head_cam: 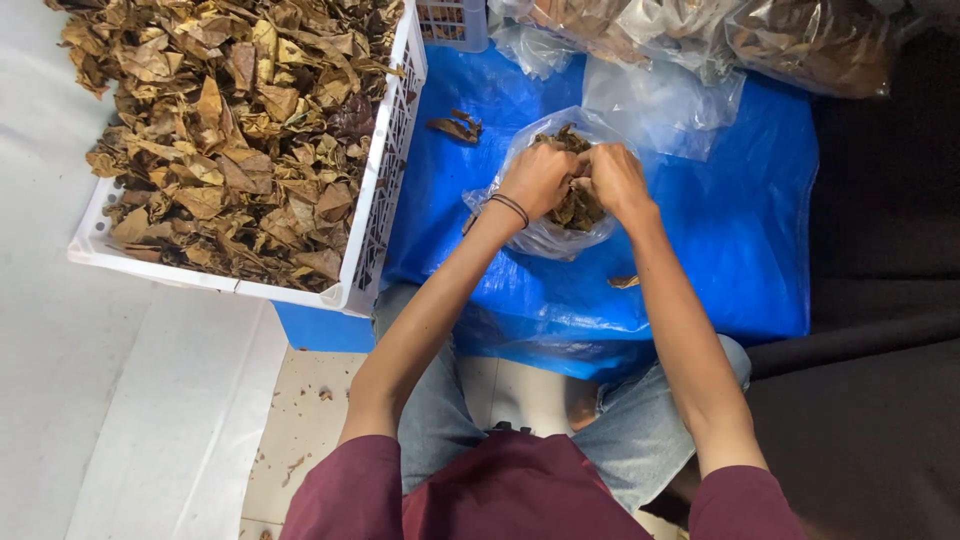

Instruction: Sorting dried leaves from a crate and placing them into a plastic bag

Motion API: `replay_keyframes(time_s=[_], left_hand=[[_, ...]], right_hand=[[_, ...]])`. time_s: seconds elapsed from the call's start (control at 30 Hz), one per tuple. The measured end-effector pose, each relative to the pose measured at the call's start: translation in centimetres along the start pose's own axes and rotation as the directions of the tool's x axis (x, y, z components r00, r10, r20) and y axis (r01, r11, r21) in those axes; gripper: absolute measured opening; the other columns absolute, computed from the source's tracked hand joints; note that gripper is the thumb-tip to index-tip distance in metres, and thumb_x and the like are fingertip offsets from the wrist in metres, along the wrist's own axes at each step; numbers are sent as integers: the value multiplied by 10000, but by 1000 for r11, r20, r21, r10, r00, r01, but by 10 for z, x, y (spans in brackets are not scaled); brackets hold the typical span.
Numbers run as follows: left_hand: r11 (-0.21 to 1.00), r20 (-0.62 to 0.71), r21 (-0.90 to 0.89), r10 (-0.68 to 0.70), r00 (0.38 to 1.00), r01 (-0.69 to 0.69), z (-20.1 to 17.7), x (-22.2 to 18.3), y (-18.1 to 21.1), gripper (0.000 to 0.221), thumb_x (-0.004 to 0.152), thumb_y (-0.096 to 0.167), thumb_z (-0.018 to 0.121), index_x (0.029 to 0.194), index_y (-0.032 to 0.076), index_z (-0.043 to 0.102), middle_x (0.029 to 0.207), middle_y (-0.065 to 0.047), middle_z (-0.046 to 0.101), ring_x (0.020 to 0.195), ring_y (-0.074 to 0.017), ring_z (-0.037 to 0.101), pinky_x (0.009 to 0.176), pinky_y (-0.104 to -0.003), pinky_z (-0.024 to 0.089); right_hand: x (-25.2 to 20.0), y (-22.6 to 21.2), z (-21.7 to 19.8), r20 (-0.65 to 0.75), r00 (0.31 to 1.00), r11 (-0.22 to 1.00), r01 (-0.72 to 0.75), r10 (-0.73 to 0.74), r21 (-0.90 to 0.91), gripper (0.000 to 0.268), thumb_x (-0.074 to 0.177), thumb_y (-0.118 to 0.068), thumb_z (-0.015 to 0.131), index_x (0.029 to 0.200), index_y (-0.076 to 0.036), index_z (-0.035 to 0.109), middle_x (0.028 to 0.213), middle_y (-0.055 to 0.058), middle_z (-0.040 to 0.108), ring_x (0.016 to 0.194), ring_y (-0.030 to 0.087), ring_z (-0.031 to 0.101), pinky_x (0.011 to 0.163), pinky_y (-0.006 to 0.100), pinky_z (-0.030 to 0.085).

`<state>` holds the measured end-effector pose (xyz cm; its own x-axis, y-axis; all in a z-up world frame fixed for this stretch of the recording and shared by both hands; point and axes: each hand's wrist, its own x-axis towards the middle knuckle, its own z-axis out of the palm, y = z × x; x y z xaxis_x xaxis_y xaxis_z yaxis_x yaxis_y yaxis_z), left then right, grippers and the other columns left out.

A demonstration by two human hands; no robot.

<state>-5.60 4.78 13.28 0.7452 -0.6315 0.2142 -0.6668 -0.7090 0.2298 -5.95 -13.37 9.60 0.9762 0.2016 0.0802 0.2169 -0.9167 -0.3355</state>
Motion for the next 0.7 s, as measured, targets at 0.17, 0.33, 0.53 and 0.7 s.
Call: replay_keyframes(time_s=[0.17, 0.33, 0.53, 0.7], left_hand=[[995, 53, 97, -14, 998, 8, 75, 17, -36, 237, 832, 234, 767, 917, 14, 737, 823, -182, 718, 729, -310, 742, 590, -387, 656], [999, 134, 6, -49, 990, 49, 100, 23, -38, 274, 834, 228, 761, 970, -4, 712, 875, -194, 708, 744, -338, 751, 613, -424, 668], [995, 178, 40, -100, 979, 95, 126, 39, -47, 214, 794, 110, 753, 925, -44, 684, 842, -210, 691, 713, -387, 740, 563, -421, 649], [987, 288, -29, -143, 947, 158, 119, 38, -63, 182, 787, 87, 735, 907, -48, 714, 908, -241, 717, 821, -420, 755, 635, -464, 665]], right_hand=[[3, -6, 14, 5, 1000, 996, -11, 10, 89, 95, 876, 2, 783, 832, -83, 787, 839, 235, 744, 909, 524, 700, 766, 656, 568], [13, 9, 30, 25, 999, 983, -30, 26, 179, 95, 869, 24, 777, 892, -65, 801, 820, 227, 745, 904, 506, 712, 735, 594, 575], [-3, -23, -7, 119, 991, 975, -87, 64, 204, 103, 920, 21, 719, 993, 5, 790, 930, 304, 744, 952, 538, 700, 755, 631, 580], [-32, -68, -70, 184, 982, 961, -12, -41, 275, 213, 918, 76, 693, 1124, 103, 737, 963, 309, 721, 969, 452, 709, 815, 570, 573]])
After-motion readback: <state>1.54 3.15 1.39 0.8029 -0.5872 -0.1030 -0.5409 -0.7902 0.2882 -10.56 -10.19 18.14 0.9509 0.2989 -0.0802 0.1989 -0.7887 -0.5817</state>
